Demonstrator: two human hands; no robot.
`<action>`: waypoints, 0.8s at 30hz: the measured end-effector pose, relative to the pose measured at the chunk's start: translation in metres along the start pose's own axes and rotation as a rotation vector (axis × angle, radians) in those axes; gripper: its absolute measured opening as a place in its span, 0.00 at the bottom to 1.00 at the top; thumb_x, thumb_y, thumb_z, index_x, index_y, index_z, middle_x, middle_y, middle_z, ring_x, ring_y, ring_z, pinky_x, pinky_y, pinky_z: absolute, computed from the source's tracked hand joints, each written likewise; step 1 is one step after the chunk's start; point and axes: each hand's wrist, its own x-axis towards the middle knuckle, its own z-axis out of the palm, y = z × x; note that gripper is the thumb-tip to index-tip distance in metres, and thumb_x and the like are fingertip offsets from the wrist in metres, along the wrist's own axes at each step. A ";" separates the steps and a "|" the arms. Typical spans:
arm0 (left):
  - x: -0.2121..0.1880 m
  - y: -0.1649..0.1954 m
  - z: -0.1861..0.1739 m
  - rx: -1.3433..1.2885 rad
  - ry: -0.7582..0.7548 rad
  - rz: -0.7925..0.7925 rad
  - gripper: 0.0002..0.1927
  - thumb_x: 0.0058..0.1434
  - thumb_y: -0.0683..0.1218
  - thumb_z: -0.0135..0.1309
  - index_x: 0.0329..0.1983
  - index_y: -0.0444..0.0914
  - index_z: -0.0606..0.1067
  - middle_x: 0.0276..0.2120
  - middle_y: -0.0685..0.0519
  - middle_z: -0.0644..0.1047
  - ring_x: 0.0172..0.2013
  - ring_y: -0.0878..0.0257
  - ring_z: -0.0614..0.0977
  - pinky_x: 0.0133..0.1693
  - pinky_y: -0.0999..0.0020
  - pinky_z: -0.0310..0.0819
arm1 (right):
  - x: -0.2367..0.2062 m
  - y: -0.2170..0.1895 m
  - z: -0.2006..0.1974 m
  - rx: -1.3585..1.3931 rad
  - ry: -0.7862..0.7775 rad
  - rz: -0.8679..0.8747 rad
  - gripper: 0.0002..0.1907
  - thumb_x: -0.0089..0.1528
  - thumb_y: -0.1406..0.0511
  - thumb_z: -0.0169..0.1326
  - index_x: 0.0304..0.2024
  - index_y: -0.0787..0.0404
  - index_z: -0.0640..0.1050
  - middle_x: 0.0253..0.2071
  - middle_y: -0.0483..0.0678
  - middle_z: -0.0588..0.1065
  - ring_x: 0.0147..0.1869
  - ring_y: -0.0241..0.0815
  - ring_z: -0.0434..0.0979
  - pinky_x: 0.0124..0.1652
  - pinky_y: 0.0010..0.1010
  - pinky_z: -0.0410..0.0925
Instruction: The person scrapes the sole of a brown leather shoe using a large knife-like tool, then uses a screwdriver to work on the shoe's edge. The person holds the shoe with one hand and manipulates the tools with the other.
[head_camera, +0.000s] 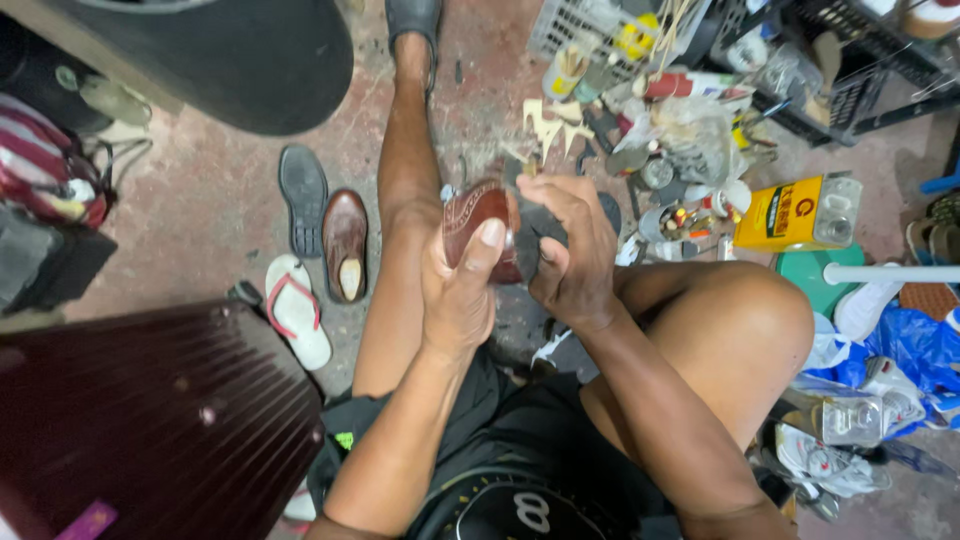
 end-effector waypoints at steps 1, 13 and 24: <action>0.004 -0.003 0.001 -0.023 -0.001 -0.009 0.16 0.70 0.48 0.58 0.53 0.31 0.75 0.44 0.55 0.77 0.44 0.69 0.76 0.48 0.73 0.70 | 0.002 0.002 0.000 0.015 0.013 0.017 0.28 0.78 0.49 0.32 0.55 0.66 0.70 0.54 0.59 0.75 0.59 0.57 0.77 0.58 0.41 0.71; 0.033 -0.046 -0.029 -0.126 0.105 -0.099 0.20 0.75 0.53 0.47 0.54 0.31 0.76 0.47 0.49 0.80 0.46 0.62 0.81 0.51 0.65 0.75 | 0.007 0.008 -0.004 0.101 -0.167 0.236 0.30 0.78 0.47 0.38 0.62 0.67 0.71 0.59 0.60 0.72 0.63 0.56 0.75 0.62 0.40 0.68; 0.042 -0.096 -0.096 -0.010 0.200 -0.160 0.25 0.76 0.58 0.45 0.53 0.31 0.77 0.47 0.49 0.81 0.45 0.61 0.82 0.51 0.63 0.76 | 0.002 0.034 -0.181 0.012 0.132 0.354 0.15 0.75 0.73 0.46 0.65 0.61 0.72 0.65 0.52 0.70 0.58 0.42 0.74 0.54 0.27 0.71</action>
